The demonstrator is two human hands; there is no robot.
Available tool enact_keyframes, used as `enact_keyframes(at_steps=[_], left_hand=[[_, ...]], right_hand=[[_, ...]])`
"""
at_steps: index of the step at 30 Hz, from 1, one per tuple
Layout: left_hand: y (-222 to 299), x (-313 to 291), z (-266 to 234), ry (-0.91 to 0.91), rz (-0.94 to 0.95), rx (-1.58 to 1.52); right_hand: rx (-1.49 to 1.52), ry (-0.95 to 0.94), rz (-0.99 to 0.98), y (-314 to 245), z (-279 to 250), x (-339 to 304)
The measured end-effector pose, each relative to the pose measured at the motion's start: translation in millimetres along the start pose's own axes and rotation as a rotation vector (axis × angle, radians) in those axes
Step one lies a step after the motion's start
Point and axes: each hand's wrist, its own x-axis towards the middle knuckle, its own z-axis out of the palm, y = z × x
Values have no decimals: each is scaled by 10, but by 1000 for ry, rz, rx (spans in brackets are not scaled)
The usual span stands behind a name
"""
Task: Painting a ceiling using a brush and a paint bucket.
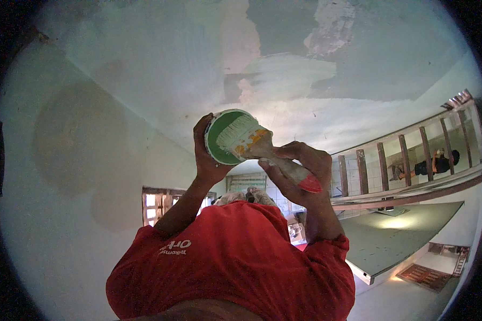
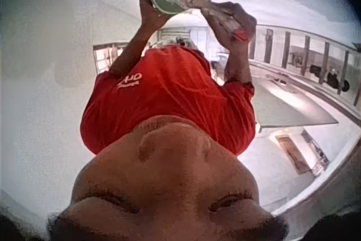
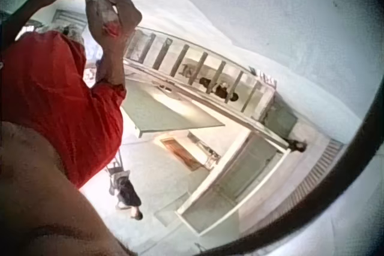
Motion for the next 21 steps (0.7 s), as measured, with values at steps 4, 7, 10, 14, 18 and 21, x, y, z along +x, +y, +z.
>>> enact_keyframes(at_steps=[4, 7, 10, 14, 18, 21], left_hand=[[10, -11, -18, 39, -5, -62], [24, -20, -23, 119, 23, -30], [31, -17, -45, 137, 86, 2], [52, -25, -69, 145, 130, 84], [86, -37, -28, 176, 144, 81], [107, -41, 3, 200, 144, 80]], right_hand=[[101, -161, -36, -45, 157, 83], [152, -255, -16, -15, 284, 118], [105, -302, -43, 35, 366, 118], [31, -356, -25, 80, 398, 80], [7, -368, -55, 104, 388, 62], [-23, -371, -75, 120, 366, 60]])
